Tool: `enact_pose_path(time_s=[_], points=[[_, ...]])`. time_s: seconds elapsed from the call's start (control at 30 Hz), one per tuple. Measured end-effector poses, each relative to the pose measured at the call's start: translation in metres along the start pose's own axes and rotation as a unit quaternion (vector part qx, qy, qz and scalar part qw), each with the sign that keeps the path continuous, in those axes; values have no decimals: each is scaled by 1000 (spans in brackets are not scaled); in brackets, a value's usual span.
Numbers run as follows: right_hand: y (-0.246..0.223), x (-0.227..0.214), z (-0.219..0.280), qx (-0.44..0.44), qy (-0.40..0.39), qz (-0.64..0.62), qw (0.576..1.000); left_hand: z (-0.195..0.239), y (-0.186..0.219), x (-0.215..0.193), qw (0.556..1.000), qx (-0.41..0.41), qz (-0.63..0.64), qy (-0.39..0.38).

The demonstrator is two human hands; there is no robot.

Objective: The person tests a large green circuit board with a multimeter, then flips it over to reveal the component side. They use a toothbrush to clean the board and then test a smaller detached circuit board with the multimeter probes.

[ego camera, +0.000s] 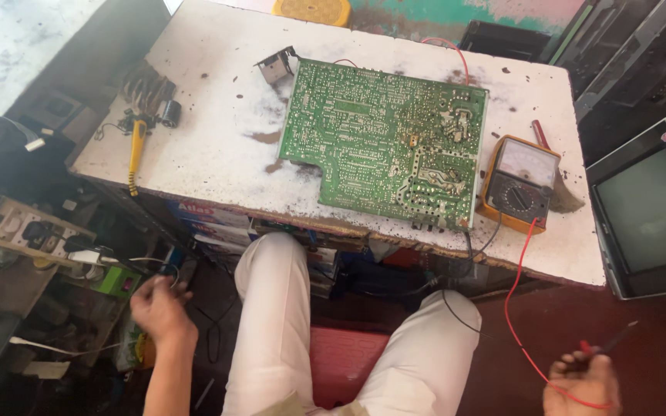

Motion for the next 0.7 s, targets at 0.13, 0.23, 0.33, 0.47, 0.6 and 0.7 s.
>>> enact_pose_path(time_s=[0.13,0.23,0.33,0.47,0.6,0.7], points=[[46,1,10,108,-21,14,994,-22,7,-34,996,-34,59,59],[59,12,18,173,-40,22,984,-45,27,-47,997,-23,30,64],[57,21,28,174,-62,98,978,-82,43,-49,998,-20,11,53],[44,29,40,133,-75,291,945,-147,65,-55,999,-20,-11,44],[28,32,55,91,-39,484,869,-204,74,-42,993,-103,60,-17],[21,25,67,95,25,537,838,-230,78,-42,989,-104,103,21]])
Point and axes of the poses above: each hand's wrist, its own z-axis away from the middle knuckle, its own x-axis out of the palm, y = z × x, the point moved 6 cm from there along -z, towards the middle knuckle, and after that the axes turned 13 degrees about z, right-handed, at the moved point
